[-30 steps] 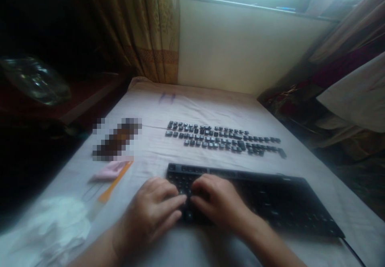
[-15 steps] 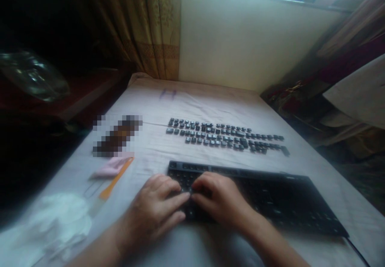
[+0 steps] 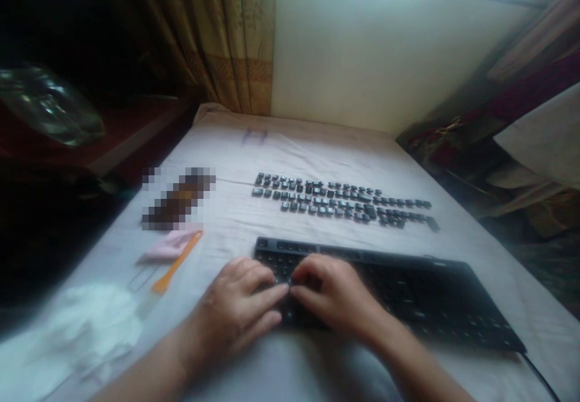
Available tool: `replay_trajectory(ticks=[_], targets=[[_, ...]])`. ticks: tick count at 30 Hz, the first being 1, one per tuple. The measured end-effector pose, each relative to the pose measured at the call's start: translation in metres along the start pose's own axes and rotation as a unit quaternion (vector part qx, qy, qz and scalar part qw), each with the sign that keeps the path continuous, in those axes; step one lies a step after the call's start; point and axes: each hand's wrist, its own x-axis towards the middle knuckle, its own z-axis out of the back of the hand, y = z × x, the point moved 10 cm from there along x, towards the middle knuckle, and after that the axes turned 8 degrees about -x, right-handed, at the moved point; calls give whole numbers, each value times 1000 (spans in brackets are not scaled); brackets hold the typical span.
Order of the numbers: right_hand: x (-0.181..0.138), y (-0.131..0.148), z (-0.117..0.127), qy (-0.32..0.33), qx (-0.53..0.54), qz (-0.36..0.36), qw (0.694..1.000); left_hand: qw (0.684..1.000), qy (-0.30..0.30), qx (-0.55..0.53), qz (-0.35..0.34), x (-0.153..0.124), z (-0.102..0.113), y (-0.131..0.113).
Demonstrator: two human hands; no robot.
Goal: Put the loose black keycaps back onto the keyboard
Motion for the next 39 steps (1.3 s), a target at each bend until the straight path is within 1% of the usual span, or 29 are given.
replay_trajectory(ticks=[5, 13, 20, 26, 29, 33, 39], targets=[[0, -1, -1, 4, 9, -9, 1000, 1000, -5, -1, 6, -1, 0, 1], [0, 0, 0, 0, 7, -5, 1000, 1000, -7, 18, -5, 1, 3, -3], [-2, -4, 0, 8, 5, -11, 1000, 1000, -1, 11, -6, 1, -1, -4], [-4, -11, 1, -19, 33, -16, 999, 1000, -3, 14, -1, -1, 0, -2], [-5, -13, 2, -25, 42, -29, 998, 1000, -19, 4, 9, -1, 7, 1], [-4, -9, -1, -16, 23, -22, 999, 999, -47, -7, 17, -1, 13, 4], [-3, -3, -6, 12, 4, -20, 1000, 998, -56, -7, 4, -1, 11, -1]])
